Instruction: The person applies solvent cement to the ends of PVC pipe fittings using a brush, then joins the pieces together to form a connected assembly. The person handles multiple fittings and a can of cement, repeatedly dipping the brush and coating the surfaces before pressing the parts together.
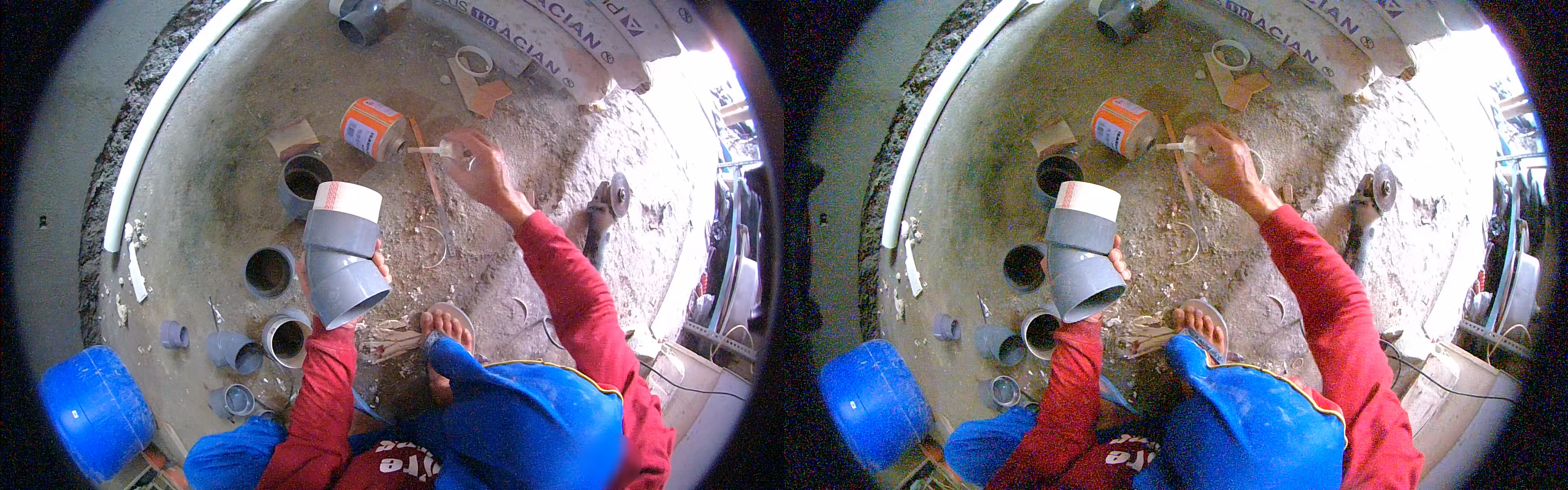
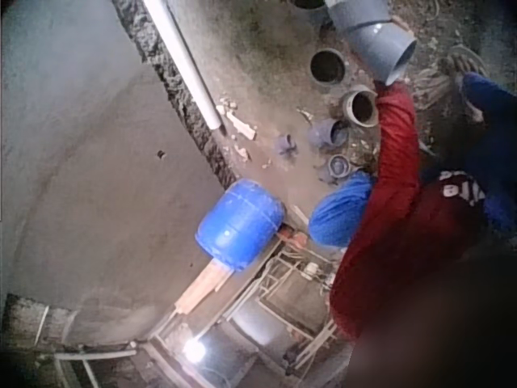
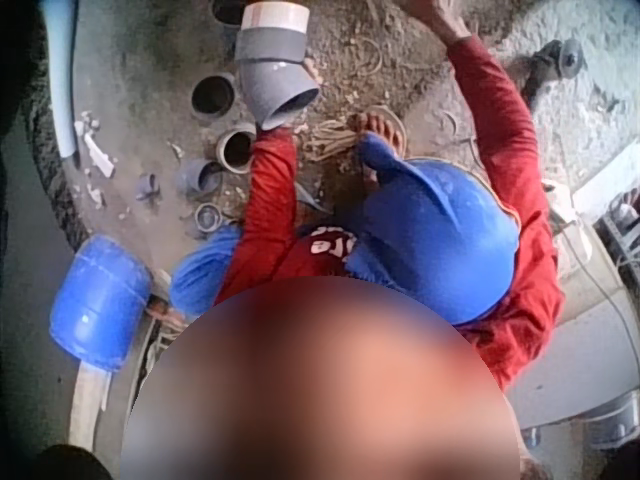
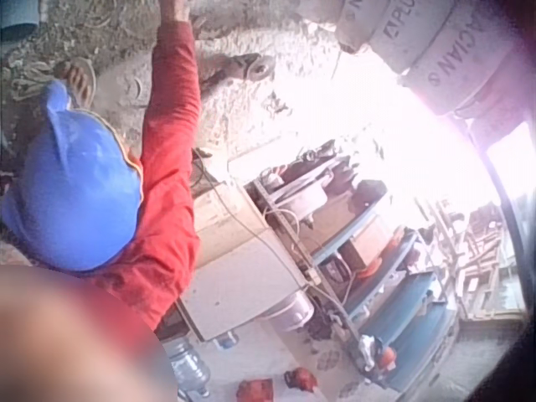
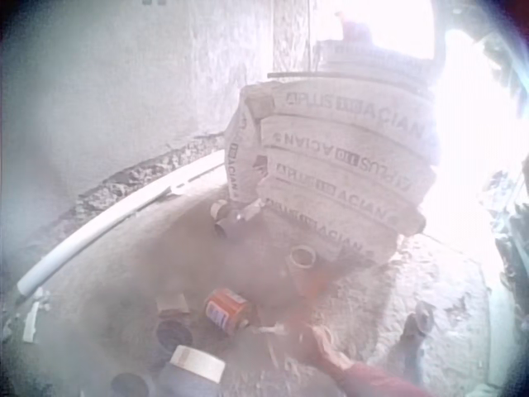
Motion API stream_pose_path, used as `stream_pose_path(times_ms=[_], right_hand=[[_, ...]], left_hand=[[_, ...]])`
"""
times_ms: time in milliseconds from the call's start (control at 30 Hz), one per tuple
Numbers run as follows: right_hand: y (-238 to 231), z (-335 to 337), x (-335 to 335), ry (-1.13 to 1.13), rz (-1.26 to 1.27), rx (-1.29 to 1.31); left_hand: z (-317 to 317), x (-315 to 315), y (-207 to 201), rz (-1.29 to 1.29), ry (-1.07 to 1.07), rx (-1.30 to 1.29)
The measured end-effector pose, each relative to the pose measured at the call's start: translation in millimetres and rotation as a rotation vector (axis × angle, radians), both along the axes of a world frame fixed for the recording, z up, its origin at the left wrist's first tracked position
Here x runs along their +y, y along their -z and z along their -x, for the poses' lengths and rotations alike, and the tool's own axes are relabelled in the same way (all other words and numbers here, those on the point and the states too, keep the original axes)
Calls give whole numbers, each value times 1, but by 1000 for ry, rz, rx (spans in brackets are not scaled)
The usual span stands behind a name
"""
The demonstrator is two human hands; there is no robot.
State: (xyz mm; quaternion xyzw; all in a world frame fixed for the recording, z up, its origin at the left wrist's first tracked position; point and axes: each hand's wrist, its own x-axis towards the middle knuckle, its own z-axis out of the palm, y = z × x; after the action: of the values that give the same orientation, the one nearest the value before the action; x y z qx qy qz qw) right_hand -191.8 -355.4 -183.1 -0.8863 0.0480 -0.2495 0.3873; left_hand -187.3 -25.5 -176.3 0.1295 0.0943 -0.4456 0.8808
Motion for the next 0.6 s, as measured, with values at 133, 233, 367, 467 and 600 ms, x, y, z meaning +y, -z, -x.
stream_pose_path(times_ms=[133,233,367,467,600], right_hand=[[31,-16,15,49,60,-11],[48,-29,28,67,99,-53],[64,-43,44,48,56,-8],[73,-50,51,52,52,-17],[82,-59,53,56,70,-47]], left_hand=[[0,0,-7,-86,-17,34],[-3,-2,-11,-66,28,-67],[-1,1,-15,-123,-4,-3],[0,5,-17,-157,-13,43],[1,8,-17,-94,14,30]])
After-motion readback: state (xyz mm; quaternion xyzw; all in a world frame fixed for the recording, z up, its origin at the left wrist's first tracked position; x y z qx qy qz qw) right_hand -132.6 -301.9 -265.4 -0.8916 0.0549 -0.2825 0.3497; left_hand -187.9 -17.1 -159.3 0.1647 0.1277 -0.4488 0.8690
